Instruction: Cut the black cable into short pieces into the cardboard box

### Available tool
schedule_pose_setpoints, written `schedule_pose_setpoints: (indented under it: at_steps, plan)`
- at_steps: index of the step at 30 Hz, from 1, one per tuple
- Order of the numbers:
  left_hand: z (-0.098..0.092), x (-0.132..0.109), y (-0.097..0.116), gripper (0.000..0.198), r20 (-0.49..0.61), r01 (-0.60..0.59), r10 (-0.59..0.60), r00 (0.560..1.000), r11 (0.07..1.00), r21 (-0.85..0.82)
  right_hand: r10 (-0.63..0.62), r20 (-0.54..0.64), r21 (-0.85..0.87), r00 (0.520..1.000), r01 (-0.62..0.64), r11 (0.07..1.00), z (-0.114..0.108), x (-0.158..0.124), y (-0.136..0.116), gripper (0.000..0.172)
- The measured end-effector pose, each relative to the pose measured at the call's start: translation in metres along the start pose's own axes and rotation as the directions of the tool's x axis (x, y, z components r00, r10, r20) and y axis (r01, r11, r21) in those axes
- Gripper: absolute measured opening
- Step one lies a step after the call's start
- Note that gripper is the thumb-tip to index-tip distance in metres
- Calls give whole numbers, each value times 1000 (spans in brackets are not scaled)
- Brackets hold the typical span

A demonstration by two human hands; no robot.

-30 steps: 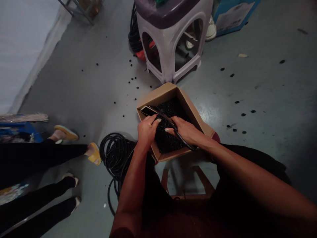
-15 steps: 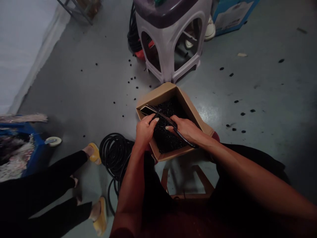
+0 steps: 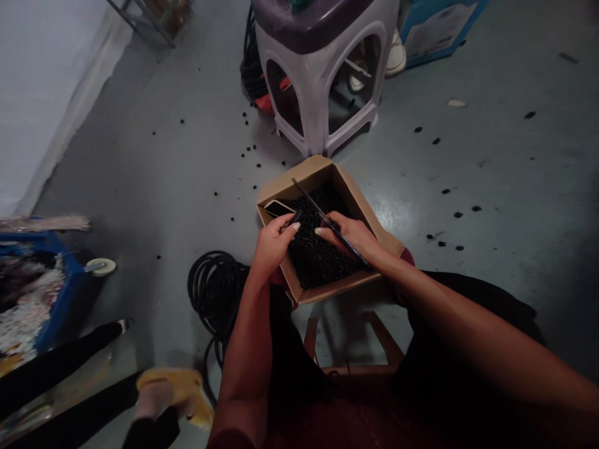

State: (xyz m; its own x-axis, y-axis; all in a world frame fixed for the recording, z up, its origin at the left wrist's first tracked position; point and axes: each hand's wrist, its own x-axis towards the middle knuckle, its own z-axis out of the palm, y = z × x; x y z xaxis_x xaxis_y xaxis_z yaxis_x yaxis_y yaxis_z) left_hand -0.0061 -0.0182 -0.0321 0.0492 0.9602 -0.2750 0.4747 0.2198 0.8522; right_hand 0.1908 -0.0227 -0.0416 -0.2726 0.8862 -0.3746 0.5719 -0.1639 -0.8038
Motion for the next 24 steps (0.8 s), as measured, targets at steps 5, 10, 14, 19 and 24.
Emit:
schedule_pose_setpoints:
  at_steps: [5,10,14,19,24]
  plan:
    - [7,-1,-1,38,97,-8,13,995,999,-44,-40,-70,410,997,65,910,-1,7,8,38]
    - [18,-3,3,53,209,56,-21,978,985,-164,-25,-34,692,999,42,721,1,10,7,47]
    - [22,-5,9,56,261,132,-72,963,967,-220,-45,-53,706,998,69,705,2,10,4,45]
    - [21,-8,15,54,324,186,-128,937,970,-156,-51,-110,700,993,114,705,-1,13,12,41]
    - [21,-11,19,40,383,163,-121,916,984,-78,-57,-127,665,990,128,736,-6,17,18,40]
